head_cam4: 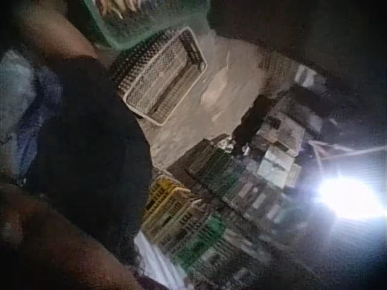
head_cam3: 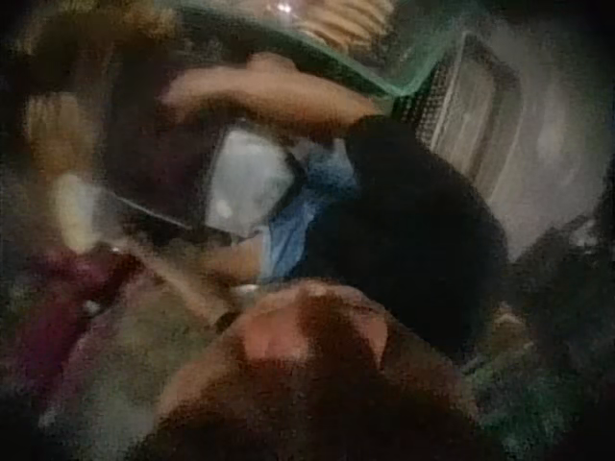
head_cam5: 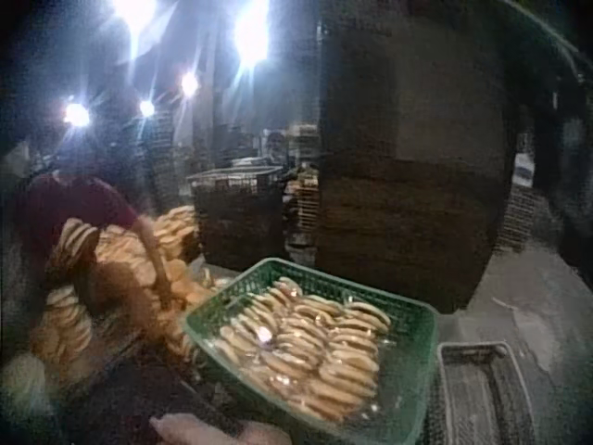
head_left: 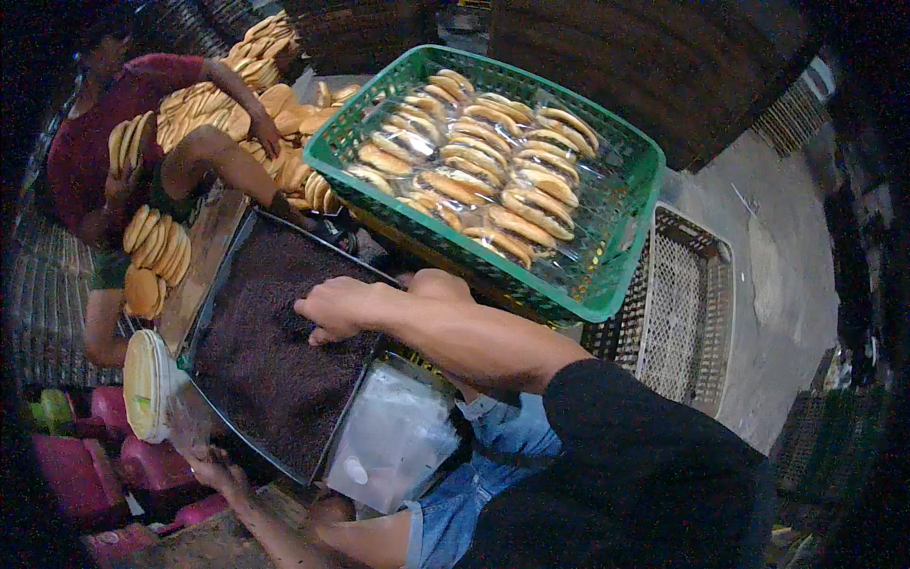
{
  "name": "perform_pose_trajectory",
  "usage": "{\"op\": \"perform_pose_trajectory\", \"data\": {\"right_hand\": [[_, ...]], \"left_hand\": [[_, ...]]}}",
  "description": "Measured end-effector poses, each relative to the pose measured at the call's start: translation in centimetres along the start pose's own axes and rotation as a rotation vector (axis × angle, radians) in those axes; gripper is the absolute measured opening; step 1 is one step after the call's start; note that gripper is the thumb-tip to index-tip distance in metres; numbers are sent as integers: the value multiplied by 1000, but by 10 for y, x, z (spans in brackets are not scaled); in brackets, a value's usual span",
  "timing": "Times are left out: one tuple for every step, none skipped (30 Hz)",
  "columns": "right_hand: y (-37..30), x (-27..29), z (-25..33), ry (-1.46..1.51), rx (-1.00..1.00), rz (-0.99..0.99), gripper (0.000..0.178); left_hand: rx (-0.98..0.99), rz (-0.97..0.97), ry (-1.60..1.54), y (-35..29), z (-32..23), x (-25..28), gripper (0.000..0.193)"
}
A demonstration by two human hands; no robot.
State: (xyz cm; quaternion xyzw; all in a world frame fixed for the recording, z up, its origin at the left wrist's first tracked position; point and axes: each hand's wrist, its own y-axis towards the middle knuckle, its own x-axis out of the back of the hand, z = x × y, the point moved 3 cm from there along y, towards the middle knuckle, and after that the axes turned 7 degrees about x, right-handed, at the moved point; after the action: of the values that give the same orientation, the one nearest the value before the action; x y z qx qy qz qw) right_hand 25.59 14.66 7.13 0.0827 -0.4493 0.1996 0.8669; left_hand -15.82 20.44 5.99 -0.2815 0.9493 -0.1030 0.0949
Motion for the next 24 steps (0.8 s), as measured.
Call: {"op": "perform_pose_trajectory", "data": {"right_hand": [[-1,-4,5,-3,-42,74,51],[-6,-5,14,21,3,12,50],[-5,-11,19,27,47,-20,49],[-4,-20,25,45,58,-31,49],[-2,-26,29,56,66,-50,48],[2,-31,35,85,75,-27,48],[-2,-36,36,109,52,2,48],[-5,-38,36,131,36,25,48],[-6,-44,34,115,20,54,48],[-7,-49,31,103,4,80,48],[-2,-57,36,100,23,113,48],[-3,-60,37,92,17,147,48],[-5,-58,35,76,3,174,48],[-8,-57,32,61,-12,200,47],[-10,-55,32,72,-5,185,47],[-13,-53,29,85,-6,162,47],[-17,-49,26,99,-8,137,46],[-20,-45,24,107,-1,89,46],[-24,-42,21,118,5,41,46],[-28,-39,18,129,11,-8,46],[-31,-37,17,135,0,-4,47],[-35,-34,15,138,-14,-3,48],[-39,-30,14,140,-27,0,49],[-42,-26,15,158,-34,3,50]], "left_hand": [[10,-22,-3,-7,2,8,11],[26,-36,-24,-15,4,14,12],[165,-100,-170,-16,11,21,16],[140,111,-321,18,14,52,16],[65,219,-310,46,8,79,20],[-14,324,-299,69,3,103,25],[7,303,-333,51,1,88,34],[20,280,-365,28,-8,72,44],[-262,259,-236,-10,-16,43,41],[-542,236,-95,-49,-23,16,39],[-550,149,-56,-49,-31,31,38],[-447,109,-83,-40,-32,40,37],[-358,79,-115,-29,-28,45,36],[-290,60,-144,-20,-22,50,36],[-236,44,-175,-11,-18,57,35],[-193,44,-199,-4,-13,58,34],[-159,46,-217,0,-7,60,34],[-123,54,-236,3,-2,61,33],[-99,64,-254,6,2,62,33],[-70,77,-274,8,6,62,32],[-46,95,-297,11,9,63,32],[-19,113,-321,13,15,60,31],[10,133,-353,15,21,57,31],[27,157,-381,17,24,58,31]]}}
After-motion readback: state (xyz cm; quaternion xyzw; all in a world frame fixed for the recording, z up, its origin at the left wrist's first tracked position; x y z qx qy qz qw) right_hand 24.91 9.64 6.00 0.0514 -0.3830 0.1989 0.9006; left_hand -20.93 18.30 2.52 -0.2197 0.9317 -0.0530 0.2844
